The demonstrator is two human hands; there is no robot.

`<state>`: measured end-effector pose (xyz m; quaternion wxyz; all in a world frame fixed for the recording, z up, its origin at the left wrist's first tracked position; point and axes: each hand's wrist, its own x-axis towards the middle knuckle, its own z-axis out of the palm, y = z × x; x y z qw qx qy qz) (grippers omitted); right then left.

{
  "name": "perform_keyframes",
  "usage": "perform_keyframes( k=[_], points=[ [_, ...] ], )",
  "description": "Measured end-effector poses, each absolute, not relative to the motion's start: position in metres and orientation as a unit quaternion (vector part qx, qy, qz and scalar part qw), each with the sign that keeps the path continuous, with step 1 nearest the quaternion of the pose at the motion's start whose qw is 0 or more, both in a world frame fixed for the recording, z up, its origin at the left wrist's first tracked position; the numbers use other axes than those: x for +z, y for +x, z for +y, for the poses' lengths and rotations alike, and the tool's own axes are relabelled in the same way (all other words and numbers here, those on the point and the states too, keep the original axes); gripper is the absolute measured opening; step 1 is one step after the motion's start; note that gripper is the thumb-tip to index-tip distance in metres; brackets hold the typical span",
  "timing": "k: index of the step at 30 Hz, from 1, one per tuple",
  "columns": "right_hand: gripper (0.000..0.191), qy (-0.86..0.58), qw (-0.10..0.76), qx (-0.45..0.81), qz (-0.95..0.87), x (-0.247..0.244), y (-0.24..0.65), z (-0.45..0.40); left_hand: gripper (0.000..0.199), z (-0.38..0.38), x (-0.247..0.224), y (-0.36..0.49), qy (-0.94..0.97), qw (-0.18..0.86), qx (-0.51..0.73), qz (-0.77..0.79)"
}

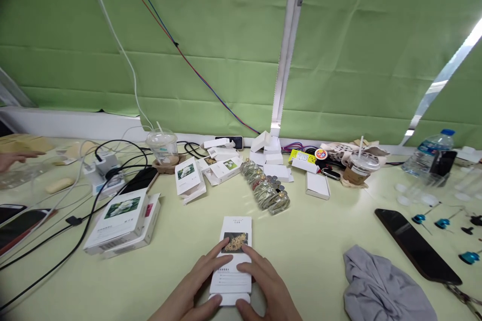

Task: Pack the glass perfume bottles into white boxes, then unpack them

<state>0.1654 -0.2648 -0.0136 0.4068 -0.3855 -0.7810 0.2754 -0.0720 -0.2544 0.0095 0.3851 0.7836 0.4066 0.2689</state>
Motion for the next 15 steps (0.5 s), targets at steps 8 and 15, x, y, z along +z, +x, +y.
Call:
perform_keyframes(
  k=[8,15],
  points=[
    [0.039,-0.399,0.418,0.271,-0.77,-0.037,0.166,-0.261,0.054,-0.247,-0.005,-0.076,0.81,0.343,0.272,0.39],
    [0.041,-0.38,0.414,0.266,-0.783,-0.028,0.166,-0.259,0.048,-0.249,-0.009,-0.073,0.809,0.332,0.291,0.387]
  ],
)
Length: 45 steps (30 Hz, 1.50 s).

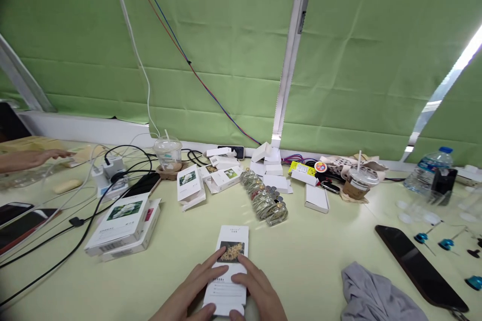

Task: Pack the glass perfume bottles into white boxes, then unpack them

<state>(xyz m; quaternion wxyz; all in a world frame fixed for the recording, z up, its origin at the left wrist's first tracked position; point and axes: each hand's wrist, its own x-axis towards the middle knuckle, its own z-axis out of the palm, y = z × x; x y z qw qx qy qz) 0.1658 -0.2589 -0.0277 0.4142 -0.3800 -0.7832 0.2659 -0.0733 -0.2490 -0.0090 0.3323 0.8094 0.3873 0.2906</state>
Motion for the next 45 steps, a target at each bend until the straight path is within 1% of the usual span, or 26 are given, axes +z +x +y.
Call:
perform_keyframes(
  k=[5,9,18,23,30,34,39,42,45],
  points=[
    [0.039,-0.39,0.364,0.274,-0.8,-0.009,0.166,-0.262,0.046,-0.257,0.007,-0.07,0.801,0.351,0.267,0.405],
    [0.036,-0.413,0.35,0.294,-0.788,0.004,0.166,-0.269,0.045,-0.261,0.016,-0.067,0.805,0.338,0.26,0.413],
    [0.03,-0.428,0.357,0.308,-0.771,0.013,0.164,-0.274,0.043,-0.261,0.018,-0.067,0.836,0.286,0.24,0.402],
    [0.028,-0.42,0.366,0.306,-0.772,0.012,0.164,-0.273,0.045,-0.257,0.007,-0.069,0.849,0.243,0.259,0.392],
    [0.028,-0.422,0.375,0.293,-0.771,0.009,0.162,-0.27,0.042,-0.252,-0.007,-0.067,0.851,0.202,0.284,0.392],
    [0.028,-0.422,0.377,0.291,-0.772,0.009,0.163,-0.269,0.042,-0.252,-0.012,-0.065,0.856,0.18,0.279,0.395],
    [0.027,-0.421,0.383,0.291,-0.769,0.007,0.163,-0.269,0.042,-0.252,-0.015,-0.062,0.858,0.125,0.296,0.401],
    [0.027,-0.416,0.387,0.294,-0.769,0.006,0.163,-0.269,0.043,-0.252,-0.009,-0.058,0.87,0.07,0.282,0.4],
    [0.03,-0.403,0.399,0.3,-0.767,0.005,0.164,-0.269,0.04,-0.254,0.001,-0.056,0.873,0.013,0.253,0.417]
  ],
)
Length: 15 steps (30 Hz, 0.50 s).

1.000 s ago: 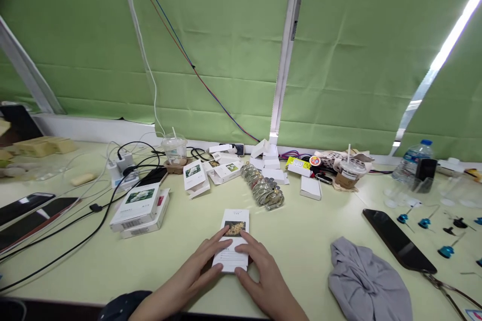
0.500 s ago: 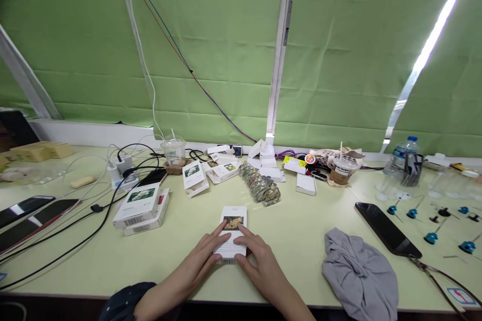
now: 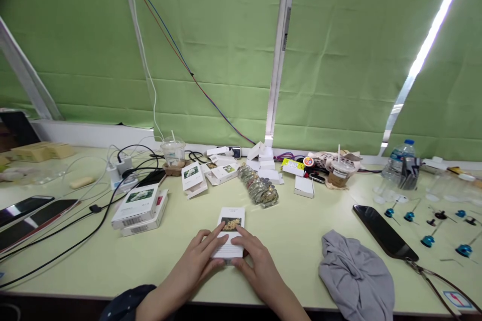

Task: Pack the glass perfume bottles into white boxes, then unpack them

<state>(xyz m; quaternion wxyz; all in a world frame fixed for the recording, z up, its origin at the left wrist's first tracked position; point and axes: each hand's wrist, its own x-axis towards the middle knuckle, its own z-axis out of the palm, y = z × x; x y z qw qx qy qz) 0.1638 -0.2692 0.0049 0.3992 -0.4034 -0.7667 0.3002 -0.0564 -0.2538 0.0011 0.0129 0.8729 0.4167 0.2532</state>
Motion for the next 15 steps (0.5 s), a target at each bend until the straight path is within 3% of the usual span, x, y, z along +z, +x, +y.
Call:
perform_keyframes(
  k=[10,15],
  points=[
    [0.038,-0.43,0.425,0.301,-0.737,-0.004,0.164,-0.268,0.033,-0.238,0.012,-0.102,0.835,-0.072,0.141,0.526],
    [0.035,-0.416,0.43,0.303,-0.742,-0.003,0.163,-0.268,0.036,-0.238,0.039,-0.117,0.794,-0.109,0.036,0.598]
  ],
)
